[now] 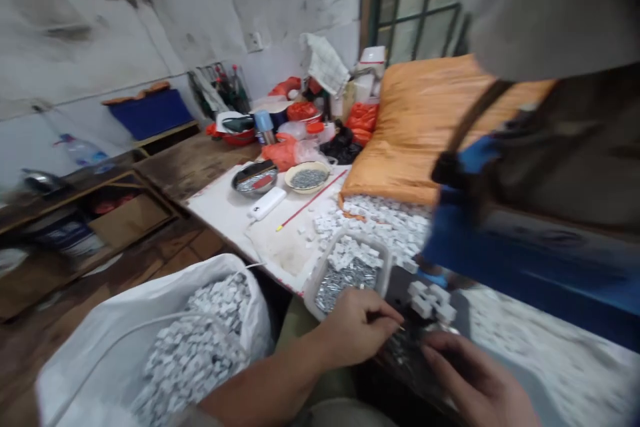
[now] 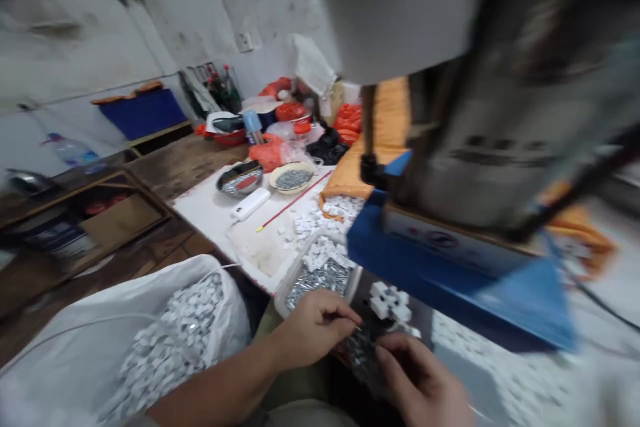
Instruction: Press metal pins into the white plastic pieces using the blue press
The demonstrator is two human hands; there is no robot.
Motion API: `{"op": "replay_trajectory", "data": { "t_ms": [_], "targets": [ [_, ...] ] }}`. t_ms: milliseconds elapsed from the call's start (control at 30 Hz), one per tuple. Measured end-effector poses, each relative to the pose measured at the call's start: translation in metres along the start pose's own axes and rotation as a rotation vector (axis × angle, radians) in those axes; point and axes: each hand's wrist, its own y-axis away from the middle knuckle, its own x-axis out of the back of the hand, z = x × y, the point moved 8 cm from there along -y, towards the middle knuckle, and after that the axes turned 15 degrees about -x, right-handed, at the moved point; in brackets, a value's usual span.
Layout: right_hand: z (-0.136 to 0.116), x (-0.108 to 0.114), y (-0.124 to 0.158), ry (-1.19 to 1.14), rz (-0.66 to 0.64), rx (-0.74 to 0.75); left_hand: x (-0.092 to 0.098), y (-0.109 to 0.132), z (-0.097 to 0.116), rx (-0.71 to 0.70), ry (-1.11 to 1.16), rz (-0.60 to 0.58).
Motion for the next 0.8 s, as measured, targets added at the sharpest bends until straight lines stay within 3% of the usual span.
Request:
{"op": "replay_trajectory", "data": {
  "t_ms": [100,200,533,633,800],
  "targets": [
    [-0.007,0.0,0.007,-0.187,-0.053,-0.103,0.0,0.0,0.013,-0.066,0.007,0.007],
    [-0.011,0.005,0.01,-0.292,-0.024,-0.094,-0.005,-0.001,0.016,-0.057,0.019,-0.011],
    [-0.009,-0.004,0.013,-0.47,-0.129,-0.185,-0.024,-0.004,0.04,-0.23,-0.121,-0.075],
    [-0.007,-0.004,0.013,-0.425,-0.126,-0.17,-0.02,-0.004,0.044,-0.267,-0.153,-0.091],
    [-0.003,0.005,0.013,-0.459,-0.085,-0.128,-0.006,-0.005,0.046,-0.244,-0.085,-0.022]
  ]
}}
